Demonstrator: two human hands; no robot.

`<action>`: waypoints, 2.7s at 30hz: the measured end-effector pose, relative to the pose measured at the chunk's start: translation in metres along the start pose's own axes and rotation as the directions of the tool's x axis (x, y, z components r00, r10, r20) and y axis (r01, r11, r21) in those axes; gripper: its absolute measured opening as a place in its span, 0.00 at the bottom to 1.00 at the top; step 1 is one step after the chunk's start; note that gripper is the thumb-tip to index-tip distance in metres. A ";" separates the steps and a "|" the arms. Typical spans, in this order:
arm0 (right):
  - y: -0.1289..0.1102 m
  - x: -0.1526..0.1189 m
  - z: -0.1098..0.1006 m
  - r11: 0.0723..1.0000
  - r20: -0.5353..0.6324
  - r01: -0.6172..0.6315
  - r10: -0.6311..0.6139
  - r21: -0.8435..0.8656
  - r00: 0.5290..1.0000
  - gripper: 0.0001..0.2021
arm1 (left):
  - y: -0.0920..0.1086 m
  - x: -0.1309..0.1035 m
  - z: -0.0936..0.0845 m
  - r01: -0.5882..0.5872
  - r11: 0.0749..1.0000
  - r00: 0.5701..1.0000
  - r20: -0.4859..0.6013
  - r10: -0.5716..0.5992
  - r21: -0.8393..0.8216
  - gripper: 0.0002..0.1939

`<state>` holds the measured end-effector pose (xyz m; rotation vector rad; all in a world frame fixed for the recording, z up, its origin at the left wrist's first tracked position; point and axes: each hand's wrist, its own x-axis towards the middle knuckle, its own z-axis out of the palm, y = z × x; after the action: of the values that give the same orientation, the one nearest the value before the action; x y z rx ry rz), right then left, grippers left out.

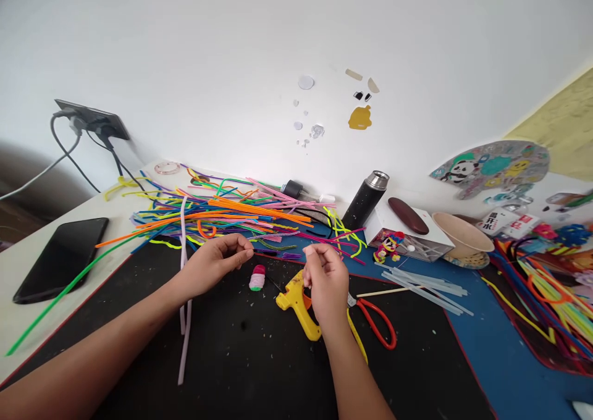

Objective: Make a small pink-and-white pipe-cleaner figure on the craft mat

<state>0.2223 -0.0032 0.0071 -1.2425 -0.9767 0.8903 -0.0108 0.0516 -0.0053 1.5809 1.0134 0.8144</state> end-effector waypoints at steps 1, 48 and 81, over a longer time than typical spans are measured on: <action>-0.001 0.002 -0.001 0.999 -0.029 -0.007 0.008 0.031 1.000 0.15 | -0.001 0.000 0.001 -0.001 1.000 1.000 -0.011 0.000 -0.005 0.18; -0.051 0.019 -0.090 0.715 -0.002 0.002 -0.004 -0.699 1.000 0.21 | -0.013 0.003 -0.003 0.053 0.998 0.964 -0.262 -0.042 0.035 0.18; 0.006 0.084 -0.064 0.011 0.239 0.242 0.183 -0.970 0.953 0.08 | -0.010 0.008 -0.020 -0.014 0.981 0.868 -0.489 -0.083 -0.192 0.19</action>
<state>0.3111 0.0542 0.0062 -2.3375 -2.1172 0.1229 -0.0277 0.0681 -0.0105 1.2061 1.2775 1.2953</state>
